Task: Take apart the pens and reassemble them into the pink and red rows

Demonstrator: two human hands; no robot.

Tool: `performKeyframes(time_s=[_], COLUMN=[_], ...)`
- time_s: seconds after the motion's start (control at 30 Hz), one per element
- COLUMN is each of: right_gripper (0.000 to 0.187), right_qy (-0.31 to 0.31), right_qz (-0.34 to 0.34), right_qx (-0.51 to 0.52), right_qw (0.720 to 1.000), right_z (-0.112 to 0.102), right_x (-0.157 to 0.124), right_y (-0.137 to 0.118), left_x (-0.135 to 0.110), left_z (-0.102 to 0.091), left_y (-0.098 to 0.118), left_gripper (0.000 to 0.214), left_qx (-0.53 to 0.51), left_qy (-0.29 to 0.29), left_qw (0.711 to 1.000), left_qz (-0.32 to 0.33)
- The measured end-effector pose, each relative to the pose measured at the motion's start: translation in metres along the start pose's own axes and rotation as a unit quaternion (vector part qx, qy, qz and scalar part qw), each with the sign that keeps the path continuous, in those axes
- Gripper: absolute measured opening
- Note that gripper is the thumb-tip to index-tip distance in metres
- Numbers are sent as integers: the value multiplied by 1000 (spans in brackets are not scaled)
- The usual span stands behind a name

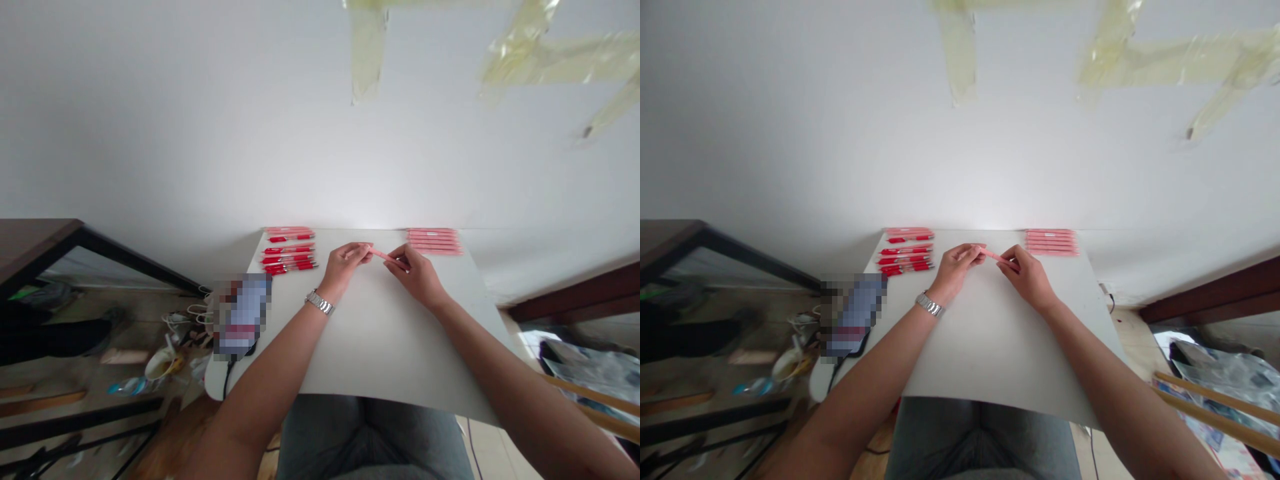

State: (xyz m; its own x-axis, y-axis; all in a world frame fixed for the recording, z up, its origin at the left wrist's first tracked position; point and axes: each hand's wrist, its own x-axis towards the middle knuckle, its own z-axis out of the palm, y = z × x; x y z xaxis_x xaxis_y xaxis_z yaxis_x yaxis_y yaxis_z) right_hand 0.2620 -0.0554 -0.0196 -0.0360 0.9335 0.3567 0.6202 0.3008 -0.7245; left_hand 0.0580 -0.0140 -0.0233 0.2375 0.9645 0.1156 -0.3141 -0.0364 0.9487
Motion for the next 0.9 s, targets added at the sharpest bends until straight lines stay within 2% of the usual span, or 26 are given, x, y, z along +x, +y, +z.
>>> performKeyframes(time_s=[0.17,0.33,0.53,0.7,0.9], right_gripper=[22,34,39,30,15], right_qy=[-1,-23,-27,-15,-20], right_qz=[-1,-19,-79,-92,-30], right_qx=[5,27,-12,-28,-12], right_qw=[1000,999,996,995,999], right_z=[0,-2,-3,-2,-1], right_x=[0,1,4,5,1], right_y=[-2,-5,0,0,-3], left_x=[-1,-1,0,1,1], left_z=[0,0,-1,-2,-2], left_y=[2,2,1,-2,-2], left_gripper=[37,38,38,38,37], left_qx=[15,12,15,19,20], left_qy=[-27,-28,-29,-26,-23], left_qw=[999,999,999,999,999], left_qz=[11,14,13,11,12])
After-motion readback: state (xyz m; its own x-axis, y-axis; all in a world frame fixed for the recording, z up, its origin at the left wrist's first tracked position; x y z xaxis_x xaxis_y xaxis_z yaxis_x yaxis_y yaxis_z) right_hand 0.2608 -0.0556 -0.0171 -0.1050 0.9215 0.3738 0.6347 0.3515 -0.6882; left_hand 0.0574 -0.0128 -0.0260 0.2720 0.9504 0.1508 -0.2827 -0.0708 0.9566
